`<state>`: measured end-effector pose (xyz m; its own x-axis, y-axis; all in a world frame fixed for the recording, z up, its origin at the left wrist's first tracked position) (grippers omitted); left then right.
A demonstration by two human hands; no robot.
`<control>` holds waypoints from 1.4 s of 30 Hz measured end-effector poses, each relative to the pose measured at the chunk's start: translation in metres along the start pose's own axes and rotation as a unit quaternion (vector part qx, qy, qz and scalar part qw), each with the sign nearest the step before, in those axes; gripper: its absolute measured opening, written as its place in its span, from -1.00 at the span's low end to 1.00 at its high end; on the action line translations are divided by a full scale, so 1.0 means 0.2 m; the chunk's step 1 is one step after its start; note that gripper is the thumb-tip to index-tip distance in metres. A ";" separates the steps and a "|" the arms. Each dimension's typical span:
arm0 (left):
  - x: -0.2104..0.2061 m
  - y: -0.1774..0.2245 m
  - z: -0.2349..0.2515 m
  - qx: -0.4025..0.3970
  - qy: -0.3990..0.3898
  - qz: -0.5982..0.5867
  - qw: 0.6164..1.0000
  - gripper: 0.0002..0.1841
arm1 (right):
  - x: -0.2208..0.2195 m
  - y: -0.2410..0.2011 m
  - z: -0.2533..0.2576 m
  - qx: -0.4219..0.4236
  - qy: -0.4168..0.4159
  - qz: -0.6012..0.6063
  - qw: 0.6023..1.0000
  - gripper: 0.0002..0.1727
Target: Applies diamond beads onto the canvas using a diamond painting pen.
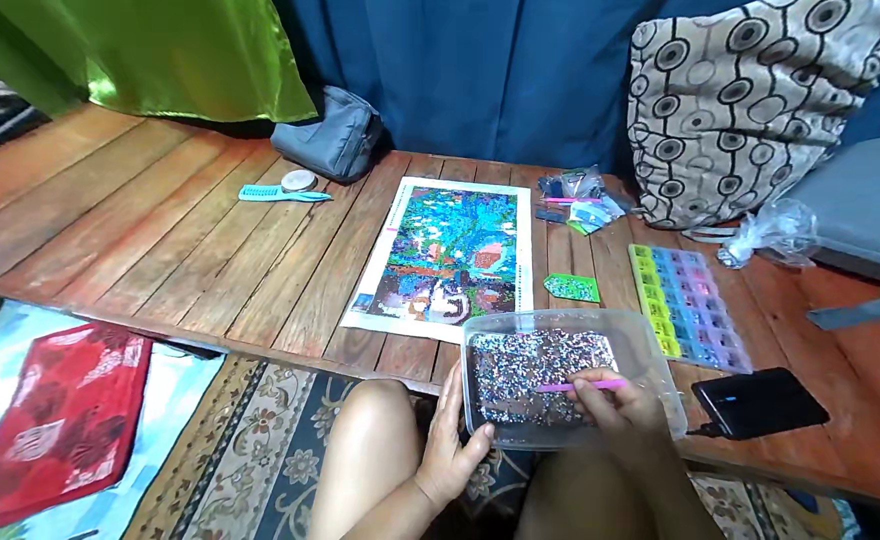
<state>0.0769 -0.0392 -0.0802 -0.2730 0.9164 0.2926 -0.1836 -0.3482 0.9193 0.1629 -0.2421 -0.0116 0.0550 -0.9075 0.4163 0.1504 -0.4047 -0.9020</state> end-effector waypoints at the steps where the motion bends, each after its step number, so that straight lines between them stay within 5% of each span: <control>1: 0.00 0.00 0.00 -0.002 -0.002 0.002 1.000 -0.02 | 0.00 0.00 0.00 -0.002 0.000 0.009 1.000 -0.77; 42: 0.02 0.01 -0.01 -0.014 -0.037 0.003 0.999 -0.07 | 0.02 0.00 -0.04 -0.027 0.000 0.010 1.000 -0.81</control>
<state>0.0732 -0.0362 -0.0777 -0.2035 0.9260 0.3180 -0.2083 -0.3583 0.9101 0.1559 -0.2458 -0.0108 0.0581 -0.9151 0.3990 0.0964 -0.3926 -0.9146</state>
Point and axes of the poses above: each hand's wrist, its own z-axis towards the middle knuckle, its own x-axis out of the back of the hand, y = z × x, the point moved 2 cm from there along z, towards the middle knuckle
